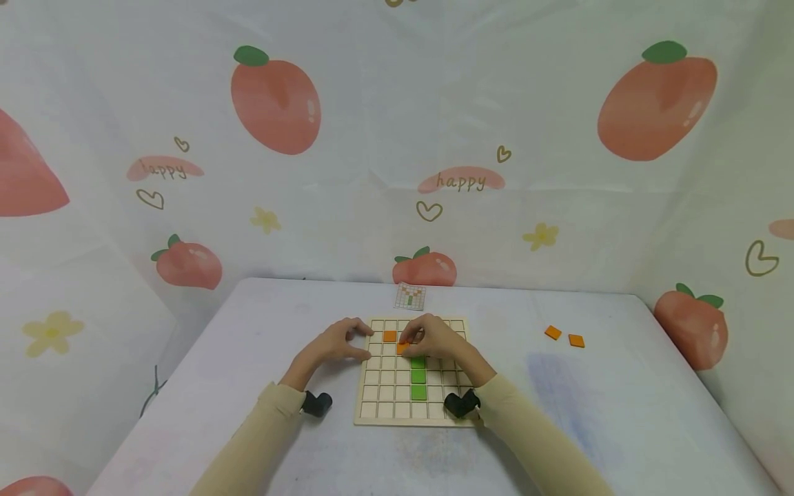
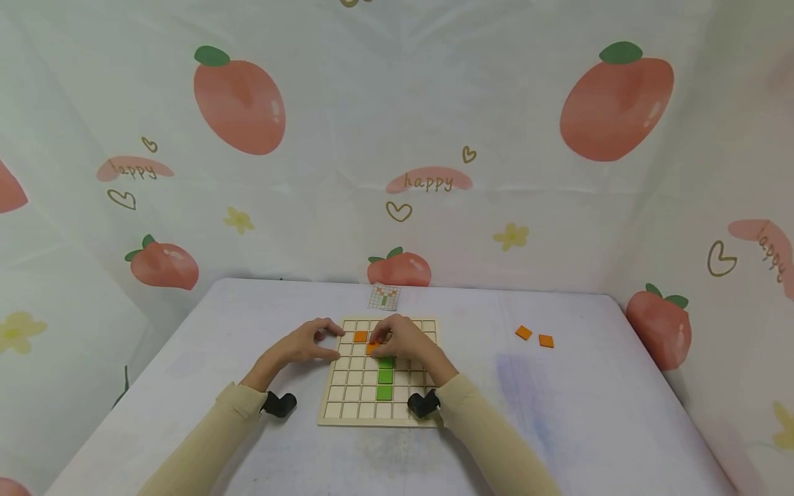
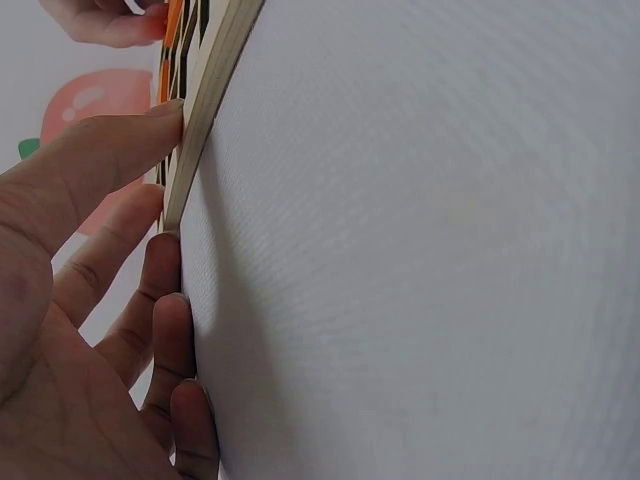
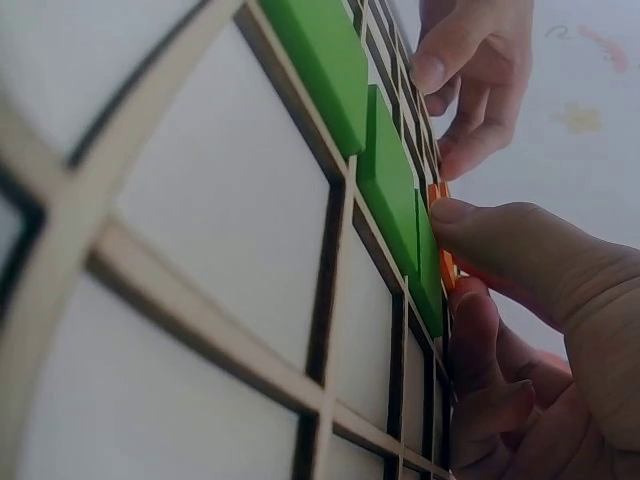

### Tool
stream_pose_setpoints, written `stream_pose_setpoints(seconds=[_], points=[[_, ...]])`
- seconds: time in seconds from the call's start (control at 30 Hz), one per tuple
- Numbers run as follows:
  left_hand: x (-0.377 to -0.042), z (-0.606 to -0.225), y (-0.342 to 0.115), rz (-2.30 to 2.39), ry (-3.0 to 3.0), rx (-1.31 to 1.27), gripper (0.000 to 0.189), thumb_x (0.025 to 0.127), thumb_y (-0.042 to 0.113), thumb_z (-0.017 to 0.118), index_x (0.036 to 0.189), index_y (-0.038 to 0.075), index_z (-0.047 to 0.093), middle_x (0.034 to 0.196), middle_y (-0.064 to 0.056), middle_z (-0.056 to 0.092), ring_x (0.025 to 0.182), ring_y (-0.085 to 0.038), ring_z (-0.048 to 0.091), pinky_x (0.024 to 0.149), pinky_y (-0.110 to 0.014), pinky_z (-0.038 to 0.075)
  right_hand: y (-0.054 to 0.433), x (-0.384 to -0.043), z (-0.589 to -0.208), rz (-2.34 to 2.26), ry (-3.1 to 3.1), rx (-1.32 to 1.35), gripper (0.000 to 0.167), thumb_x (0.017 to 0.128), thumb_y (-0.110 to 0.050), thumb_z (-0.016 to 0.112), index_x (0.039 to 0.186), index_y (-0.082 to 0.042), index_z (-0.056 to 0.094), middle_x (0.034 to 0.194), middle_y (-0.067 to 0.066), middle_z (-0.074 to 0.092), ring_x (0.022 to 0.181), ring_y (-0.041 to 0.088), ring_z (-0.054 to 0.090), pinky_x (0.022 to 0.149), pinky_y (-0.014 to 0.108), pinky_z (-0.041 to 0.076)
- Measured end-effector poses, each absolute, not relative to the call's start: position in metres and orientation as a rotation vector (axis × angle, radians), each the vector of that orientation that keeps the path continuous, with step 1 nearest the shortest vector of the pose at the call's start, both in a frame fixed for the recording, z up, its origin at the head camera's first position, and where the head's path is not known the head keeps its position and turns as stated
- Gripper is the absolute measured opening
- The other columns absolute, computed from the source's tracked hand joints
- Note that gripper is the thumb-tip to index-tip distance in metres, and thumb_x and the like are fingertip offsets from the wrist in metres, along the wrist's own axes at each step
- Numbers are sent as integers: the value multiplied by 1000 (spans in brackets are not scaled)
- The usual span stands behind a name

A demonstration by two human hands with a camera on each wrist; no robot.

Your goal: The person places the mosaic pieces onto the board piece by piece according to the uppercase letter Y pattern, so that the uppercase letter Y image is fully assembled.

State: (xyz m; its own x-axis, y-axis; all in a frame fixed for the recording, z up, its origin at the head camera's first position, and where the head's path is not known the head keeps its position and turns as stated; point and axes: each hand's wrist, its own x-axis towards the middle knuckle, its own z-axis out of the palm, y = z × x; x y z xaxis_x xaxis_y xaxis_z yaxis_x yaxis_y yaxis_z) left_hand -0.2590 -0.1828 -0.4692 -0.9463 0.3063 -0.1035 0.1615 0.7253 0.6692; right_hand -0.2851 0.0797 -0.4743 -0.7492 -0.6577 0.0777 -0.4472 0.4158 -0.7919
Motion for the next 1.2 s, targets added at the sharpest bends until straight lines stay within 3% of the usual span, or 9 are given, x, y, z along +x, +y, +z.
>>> stream_pose_setpoints(seconds=[0.4,0.73,1.2], points=[[-260,-472,-181,1013,2736,393,41,81,16,87,117,9,69,125,-10,61,118,-35,54,104,-50,43,82,-284,-474,-1262,2420,-953,13,85,-7,83,97,-6,77,93,-2,70,80,14,61,73,30,53],[-262,-473,-180,1013,2727,363,42,78,17,90,115,12,70,121,-4,62,117,-33,55,102,-49,45,93,-285,-472,-1346,2361,-999,18,85,-8,82,101,-2,76,89,0,69,82,17,63,76,33,55],[-259,-471,-181,1027,2737,332,42,77,15,90,114,13,71,120,-4,63,113,-33,55,100,-49,46,150,-282,-461,-1410,2377,-909,27,89,-13,79,111,3,73,106,14,70,91,24,65,83,39,53]])
